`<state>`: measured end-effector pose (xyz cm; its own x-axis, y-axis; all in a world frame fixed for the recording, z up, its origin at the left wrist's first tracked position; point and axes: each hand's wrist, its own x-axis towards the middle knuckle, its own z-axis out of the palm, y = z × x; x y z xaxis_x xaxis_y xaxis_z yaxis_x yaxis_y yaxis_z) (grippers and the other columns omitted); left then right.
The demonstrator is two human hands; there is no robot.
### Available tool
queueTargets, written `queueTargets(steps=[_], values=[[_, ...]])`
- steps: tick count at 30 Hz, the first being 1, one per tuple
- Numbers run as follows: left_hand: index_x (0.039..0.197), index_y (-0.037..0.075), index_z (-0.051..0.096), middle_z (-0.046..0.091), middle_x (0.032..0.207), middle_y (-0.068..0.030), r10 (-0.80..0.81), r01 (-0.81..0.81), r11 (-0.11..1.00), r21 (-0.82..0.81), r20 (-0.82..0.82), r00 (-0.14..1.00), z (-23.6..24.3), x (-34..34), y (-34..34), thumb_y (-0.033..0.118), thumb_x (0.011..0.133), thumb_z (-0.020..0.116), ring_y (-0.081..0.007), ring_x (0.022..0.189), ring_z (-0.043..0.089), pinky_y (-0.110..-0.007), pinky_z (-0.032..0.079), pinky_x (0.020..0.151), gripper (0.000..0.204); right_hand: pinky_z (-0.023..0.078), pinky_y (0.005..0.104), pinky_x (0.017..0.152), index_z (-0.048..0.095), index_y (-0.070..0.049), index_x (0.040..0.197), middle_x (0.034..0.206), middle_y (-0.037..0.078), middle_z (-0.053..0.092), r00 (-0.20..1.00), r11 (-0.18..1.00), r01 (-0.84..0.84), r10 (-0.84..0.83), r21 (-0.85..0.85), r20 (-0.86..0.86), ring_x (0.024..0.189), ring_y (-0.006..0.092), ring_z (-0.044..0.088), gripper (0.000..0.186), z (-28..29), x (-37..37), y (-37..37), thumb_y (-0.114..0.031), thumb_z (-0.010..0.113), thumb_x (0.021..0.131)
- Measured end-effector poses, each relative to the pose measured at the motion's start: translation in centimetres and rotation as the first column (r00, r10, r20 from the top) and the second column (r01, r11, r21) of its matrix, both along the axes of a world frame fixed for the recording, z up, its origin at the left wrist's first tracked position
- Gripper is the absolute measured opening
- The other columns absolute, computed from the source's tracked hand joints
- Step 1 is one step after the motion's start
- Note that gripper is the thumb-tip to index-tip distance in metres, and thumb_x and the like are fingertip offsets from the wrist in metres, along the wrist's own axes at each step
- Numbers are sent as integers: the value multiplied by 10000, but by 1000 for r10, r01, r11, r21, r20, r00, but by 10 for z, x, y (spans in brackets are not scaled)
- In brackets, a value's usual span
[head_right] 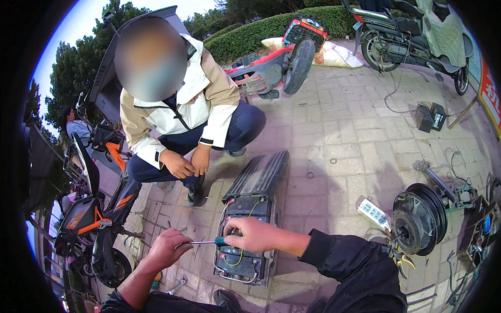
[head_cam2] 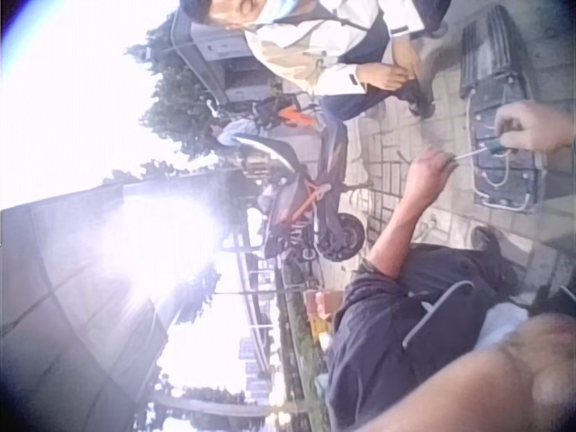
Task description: The person works on a large battery pack, using a screwdriver to tighten or loosen screws on the terminals and handling colored wires.
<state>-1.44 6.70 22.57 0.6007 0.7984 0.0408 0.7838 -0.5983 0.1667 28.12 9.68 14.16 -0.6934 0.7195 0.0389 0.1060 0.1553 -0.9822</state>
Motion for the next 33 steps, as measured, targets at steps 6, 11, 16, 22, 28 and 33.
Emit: queueTargets(steps=[6, 11, 16, 22, 28, 33], values=[[894, 57, 712, 654, 792, -92, 39, -41, 997, 61, 20, 999, -1, -4, 4, 132, 815, 741, -299, 807, 609, -409, 492, 733, 113, 493, 386, 780, 630, 0, 1089, 952, 153, 684, 992, 991, 101, -94, 87, -83, 891, 250, 651, 336, -9, 6, 4, -289, 656, 921], [872, 52, 706, 650, 776, -95, 45, -47, 996, 82, 22, 999, -2, -5, 4, 124, 815, 737, -303, 794, 604, -411, 491, 720, 97, 495, 385, 795, 631, 2, 1093, 979, 163, 689, 995, 995, 85, -81, 55, -62, 913, 262, 654, 344, -10, 8, 7, -293, 661, 919], [880, 57, 718, 645, 742, -98, 118, -120, 988, 100, 23, 993, -4, -10, 6, 152, 794, 757, -307, 783, 617, -417, 500, 724, 134, 499, 385, 783, 630, 4, 1085, 973, 168, 689, 993, 994, 112, -111, 6, -50, 899, 266, 658, 340, -6, 11, 6, -289, 661, 915], [954, 53, 706, 653, 981, -100, 125, -136, 969, 205, 69, 990, 1, -4, 7, 170, 771, 778, -314, 960, 596, -423, 475, 853, 229, 496, 375, 792, 626, -1, 1091, 972, 168, 672, 987, 987, 159, -158, 6, -17, 901, 264, 648, 379, -9, 8, 8, -288, 711, 858], [1045, 73, 700, 639, 1055, -74, 92, -93, 991, 91, 18, 996, 3, 10, 1, 175, 750, 799, -292, 1042, 574, -406, 445, 925, 328, 491, 351, 777, 593, 10, 1145, 958, 125, 650, 998, 999, 52, -53, -5, -34, 873, 211, 622, 457, -10, 5, 3, -259, 754, 813], [948, 90, 711, 637, 887, -33, 27, -26, 995, 94, -9, 1000, -3, 0, -1, 150, 747, 799, -255, 923, 595, -396, 442, 817, 227, 477, 289, 635, 565, 5, 1201, 929, 90, 655, 994, 977, -85, 70, -196, -83, 715, 120, 590, 444, -2, 0, -2, -227, 736, 864]])
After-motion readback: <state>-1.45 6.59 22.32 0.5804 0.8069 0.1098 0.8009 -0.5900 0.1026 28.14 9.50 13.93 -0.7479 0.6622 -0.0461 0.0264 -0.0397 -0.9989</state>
